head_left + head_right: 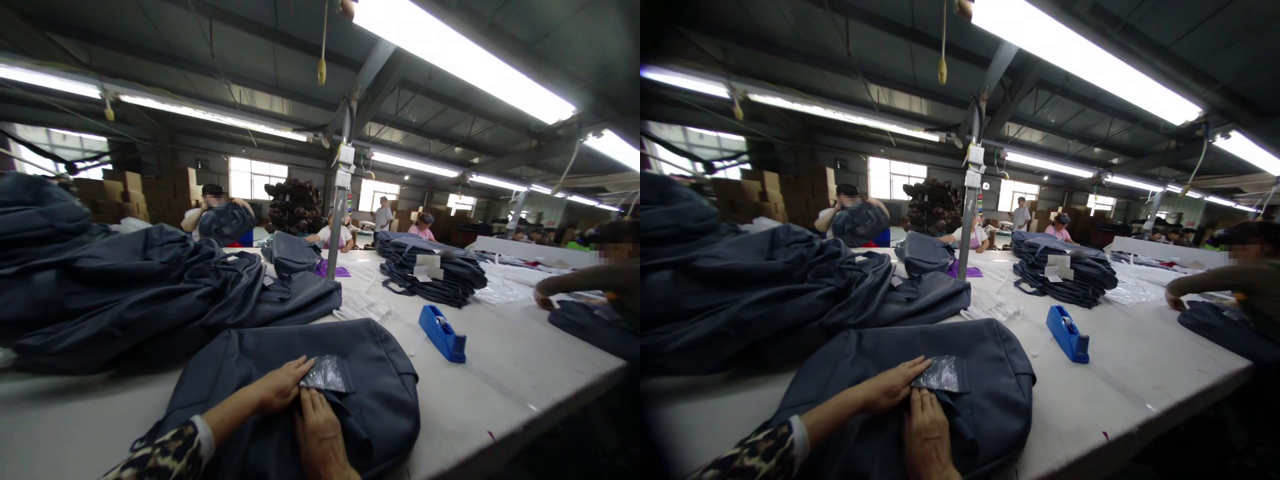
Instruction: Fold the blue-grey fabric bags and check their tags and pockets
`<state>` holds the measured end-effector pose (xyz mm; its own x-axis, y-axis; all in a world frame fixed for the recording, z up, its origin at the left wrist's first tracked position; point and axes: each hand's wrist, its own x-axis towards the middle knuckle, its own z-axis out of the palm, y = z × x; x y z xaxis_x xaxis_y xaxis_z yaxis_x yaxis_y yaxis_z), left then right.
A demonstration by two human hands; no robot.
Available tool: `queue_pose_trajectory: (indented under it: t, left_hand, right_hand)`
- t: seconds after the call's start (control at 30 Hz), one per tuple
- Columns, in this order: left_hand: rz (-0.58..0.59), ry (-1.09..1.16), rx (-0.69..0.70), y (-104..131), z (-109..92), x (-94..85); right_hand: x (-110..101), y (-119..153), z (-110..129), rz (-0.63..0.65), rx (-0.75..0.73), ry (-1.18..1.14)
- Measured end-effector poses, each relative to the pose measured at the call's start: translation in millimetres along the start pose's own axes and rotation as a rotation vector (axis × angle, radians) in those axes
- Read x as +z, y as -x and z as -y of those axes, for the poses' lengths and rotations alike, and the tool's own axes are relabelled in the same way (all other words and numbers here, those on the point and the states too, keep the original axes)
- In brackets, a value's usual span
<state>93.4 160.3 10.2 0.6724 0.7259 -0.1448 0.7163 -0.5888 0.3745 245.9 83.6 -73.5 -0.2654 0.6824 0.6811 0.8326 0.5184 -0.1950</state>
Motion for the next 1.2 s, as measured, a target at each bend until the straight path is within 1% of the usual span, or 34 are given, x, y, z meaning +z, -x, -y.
queue_pose_trajectory:
  t: [0.07, 0.13, 0.27, 0.33, 0.4, 0.5, 0.57, 0.63, 0.7, 0.77, 0.83, 0.97, 1.03, 1.1, 1.17, 1.2]
  left_hand:
    - [-0.004, 0.027, 0.036, -1, 4, -0.3]
    - [-0.026, 0.060, 0.068, -3, 8, 1.4]
    - [-0.069, 0.047, 0.077, -5, 12, 6.9]
    - [-0.076, 0.014, 0.065, -6, 10, 8.2]
    - [-0.089, -0.015, 0.044, -6, 7, 8.2]
    - [-0.141, -0.046, 0.003, -6, 2, 8.6]
    - [-0.162, -0.068, -0.040, -5, 1, 11.5]
    - [-0.155, -0.091, -0.069, -3, 5, 17.3]
    - [-0.150, -0.086, -0.071, 0, 10, 24.2]
    - [-0.152, -0.033, -0.062, 4, 13, 29.5]
    - [-0.138, 0.022, -0.060, 9, 12, 31.5]
    - [-0.071, 0.019, -0.049, 11, 9, 31.9]
    - [-0.049, 0.010, -0.050, 10, 8, 33.1]
    - [-0.038, -0.014, -0.044, 10, 6, 33.8]
    - [-0.035, -0.045, -0.034, 11, 3, 32.2]
    - [-0.033, -0.059, -0.030, 11, 2, 30.3]
  right_hand:
    - [1, 2, -1, 0.007, -0.024, 0.038]
    - [1, 3, 0, 0.062, 0.016, 0.061]
    - [5, -6, 4, 0.312, 0.203, 0.066]
    - [9, -17, 6, 0.393, 0.244, 0.061]
    - [16, -30, 7, 0.435, 0.253, 0.056]
    - [24, -47, 8, 0.505, 0.246, 0.039]
    - [24, -53, 9, 0.541, 0.230, 0.032]
    - [20, -54, 10, 0.558, 0.215, 0.025]
    - [12, -53, 11, 0.562, 0.207, 0.011]
    - [1, -53, 12, 0.568, 0.201, -0.021]
    - [-10, -53, 10, 0.596, 0.185, -0.081]
    - [-34, -50, -2, 0.675, 0.105, -0.254]
    - [-55, -39, -9, 0.685, 0.052, -0.331]
    - [-80, -22, -15, 0.665, 0.021, -0.383]
    - [-100, 0, -23, 0.631, -0.022, -0.344]
    - [-105, 11, -27, 0.610, -0.055, -0.282]
